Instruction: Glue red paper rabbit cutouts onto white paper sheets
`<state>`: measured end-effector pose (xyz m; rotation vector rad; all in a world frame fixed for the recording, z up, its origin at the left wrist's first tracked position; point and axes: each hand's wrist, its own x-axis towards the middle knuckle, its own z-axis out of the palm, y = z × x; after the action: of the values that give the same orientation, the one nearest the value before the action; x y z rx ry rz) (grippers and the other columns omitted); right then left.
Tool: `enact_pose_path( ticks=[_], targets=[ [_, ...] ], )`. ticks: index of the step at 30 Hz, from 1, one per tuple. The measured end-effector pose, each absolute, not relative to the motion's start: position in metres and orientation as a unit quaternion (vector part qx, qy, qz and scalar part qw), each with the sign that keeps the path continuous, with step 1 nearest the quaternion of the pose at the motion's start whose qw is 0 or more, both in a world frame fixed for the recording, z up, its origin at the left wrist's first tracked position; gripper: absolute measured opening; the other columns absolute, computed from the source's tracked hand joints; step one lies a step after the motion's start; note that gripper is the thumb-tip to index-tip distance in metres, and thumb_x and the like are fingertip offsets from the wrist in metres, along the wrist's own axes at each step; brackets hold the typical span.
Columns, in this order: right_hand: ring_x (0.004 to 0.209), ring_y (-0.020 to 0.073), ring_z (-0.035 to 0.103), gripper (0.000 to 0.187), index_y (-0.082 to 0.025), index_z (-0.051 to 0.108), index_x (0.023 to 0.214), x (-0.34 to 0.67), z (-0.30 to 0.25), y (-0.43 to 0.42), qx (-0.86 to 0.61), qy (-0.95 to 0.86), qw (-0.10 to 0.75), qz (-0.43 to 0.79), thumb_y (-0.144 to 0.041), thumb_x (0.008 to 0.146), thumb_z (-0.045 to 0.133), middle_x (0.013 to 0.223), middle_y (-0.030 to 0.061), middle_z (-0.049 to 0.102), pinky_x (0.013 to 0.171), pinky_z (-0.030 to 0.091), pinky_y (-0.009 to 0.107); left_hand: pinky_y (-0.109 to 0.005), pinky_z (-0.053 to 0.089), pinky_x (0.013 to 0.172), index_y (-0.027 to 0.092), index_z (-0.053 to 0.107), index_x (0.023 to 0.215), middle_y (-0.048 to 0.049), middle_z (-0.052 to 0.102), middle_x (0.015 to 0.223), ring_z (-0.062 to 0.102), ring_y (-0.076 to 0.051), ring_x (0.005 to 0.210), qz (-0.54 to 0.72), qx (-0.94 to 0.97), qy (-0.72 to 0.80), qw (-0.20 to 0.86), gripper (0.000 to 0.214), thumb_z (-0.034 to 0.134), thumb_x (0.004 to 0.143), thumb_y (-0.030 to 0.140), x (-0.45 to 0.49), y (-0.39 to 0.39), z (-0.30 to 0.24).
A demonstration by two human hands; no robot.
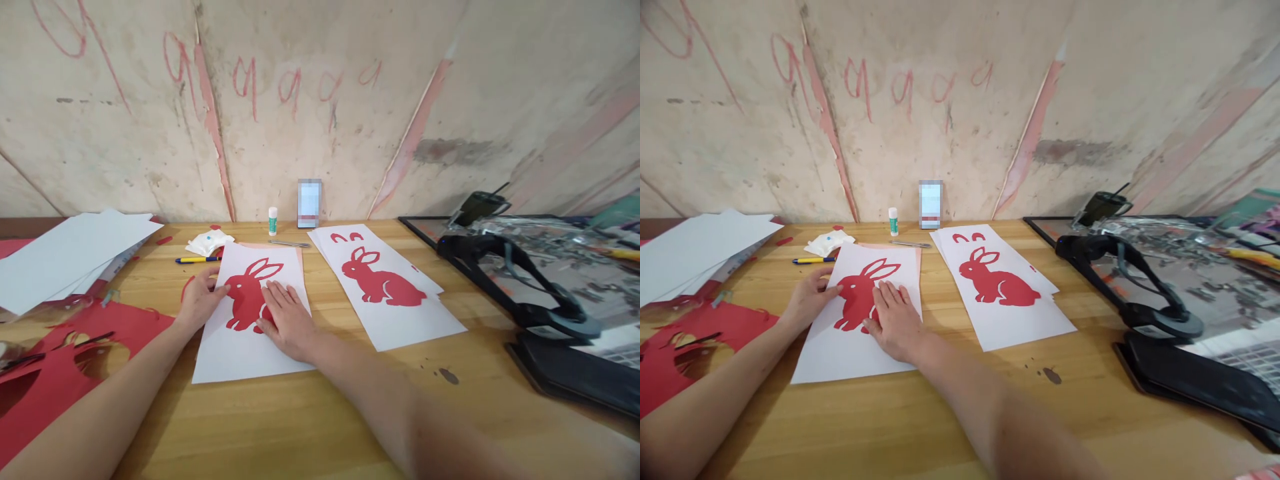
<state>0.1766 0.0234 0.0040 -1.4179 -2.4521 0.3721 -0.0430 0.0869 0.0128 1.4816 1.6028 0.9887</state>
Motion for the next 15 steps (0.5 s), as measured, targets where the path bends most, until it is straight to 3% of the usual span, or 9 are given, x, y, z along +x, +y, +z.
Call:
enact_pose_path(
  ticks=[8,15],
  targets=[
    [0.15,0.0268,0.013,0.074,-0.005,0.029,0.151,0.176,0.004,0.022,-0.489,-0.852,0.107,0.155,-0.057,0.099,0.024,0.16,0.0185,0.022,0.122,0.008,0.048,-0.027,0.051,0.051,0.019,0.059,0.113,-0.0027,0.076,0.079,0.07,-0.023,0.065,0.4,0.581,0.599,0.378,0.054,0.073,0.065,0.038,-0.043,0.091,0.007],
    [0.15,0.0261,0.013,0.074,-0.007,0.029,0.152,0.175,0.006,0.023,-0.491,-0.853,0.099,0.149,-0.058,0.099,0.022,0.16,0.0169,0.022,0.121,0.009,0.047,-0.026,0.048,0.051,0.018,0.06,0.112,-0.0037,0.075,0.079,0.07,-0.022,0.064,0.406,0.592,0.592,0.367,0.048,0.064,0.078,0.051,-0.046,0.097,-0.001]
  ],
)
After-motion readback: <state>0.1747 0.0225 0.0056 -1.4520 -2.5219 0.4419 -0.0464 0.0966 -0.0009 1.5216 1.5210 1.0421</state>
